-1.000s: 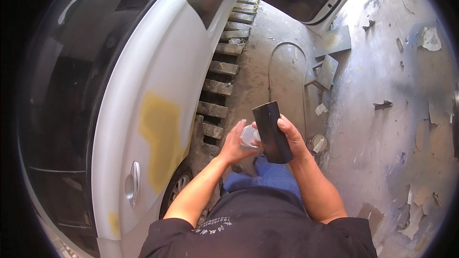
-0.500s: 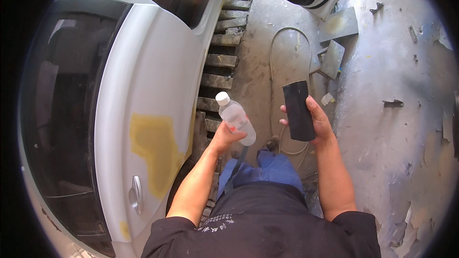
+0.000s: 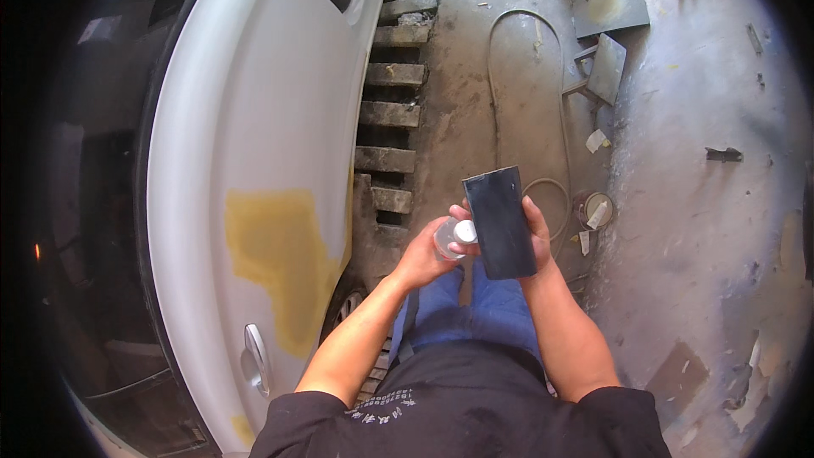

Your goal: The person sands a yellowish patch on the side of a white car door using a sanding block while pouring water from a plastic bottle onto the area. The person briefly wipes the surface with a hand, then continues sanding the same spot.

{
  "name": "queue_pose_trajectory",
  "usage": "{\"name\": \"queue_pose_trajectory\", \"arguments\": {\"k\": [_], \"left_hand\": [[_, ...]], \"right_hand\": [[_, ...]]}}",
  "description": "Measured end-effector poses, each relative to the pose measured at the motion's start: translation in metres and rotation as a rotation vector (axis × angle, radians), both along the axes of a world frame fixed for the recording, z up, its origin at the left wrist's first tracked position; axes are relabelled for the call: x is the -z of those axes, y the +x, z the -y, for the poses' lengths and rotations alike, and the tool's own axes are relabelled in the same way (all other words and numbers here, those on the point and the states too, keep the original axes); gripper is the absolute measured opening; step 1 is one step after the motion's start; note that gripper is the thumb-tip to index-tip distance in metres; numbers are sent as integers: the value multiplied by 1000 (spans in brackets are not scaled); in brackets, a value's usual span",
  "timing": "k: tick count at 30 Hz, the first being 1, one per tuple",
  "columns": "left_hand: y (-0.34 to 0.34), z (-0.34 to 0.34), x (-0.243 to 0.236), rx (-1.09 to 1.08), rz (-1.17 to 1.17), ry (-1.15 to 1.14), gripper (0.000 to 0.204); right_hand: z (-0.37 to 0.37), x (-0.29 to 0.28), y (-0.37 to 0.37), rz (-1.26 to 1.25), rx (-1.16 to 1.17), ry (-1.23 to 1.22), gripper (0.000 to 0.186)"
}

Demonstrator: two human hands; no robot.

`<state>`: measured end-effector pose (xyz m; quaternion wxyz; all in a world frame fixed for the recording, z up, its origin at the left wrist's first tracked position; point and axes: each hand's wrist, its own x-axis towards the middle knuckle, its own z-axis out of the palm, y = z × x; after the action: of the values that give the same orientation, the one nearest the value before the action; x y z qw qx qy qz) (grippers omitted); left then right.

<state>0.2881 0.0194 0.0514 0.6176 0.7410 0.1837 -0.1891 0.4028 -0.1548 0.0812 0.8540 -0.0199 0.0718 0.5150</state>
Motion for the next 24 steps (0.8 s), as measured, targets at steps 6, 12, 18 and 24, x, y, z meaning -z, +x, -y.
{"name": "queue_pose_trajectory", "arguments": {"k": [6, 12, 18, 24], "left_hand": [[-53, -7, 51, -13, 44, 393, 71], [-98, 5, 46, -486, -510, -385, 57], [-137, 54, 85, -751, -711, -643, 73], [-131, 122, 192, -935, -322, -1078, 84]], "right_hand": [[-4, 13, -32, 148, -56, -109, 71], [-4, 3, -31, 247, -123, -213, 59], [12, 59, -52, 249, -265, -408, 50], [37, 123, -106, 324, -434, -429, 56]]}}
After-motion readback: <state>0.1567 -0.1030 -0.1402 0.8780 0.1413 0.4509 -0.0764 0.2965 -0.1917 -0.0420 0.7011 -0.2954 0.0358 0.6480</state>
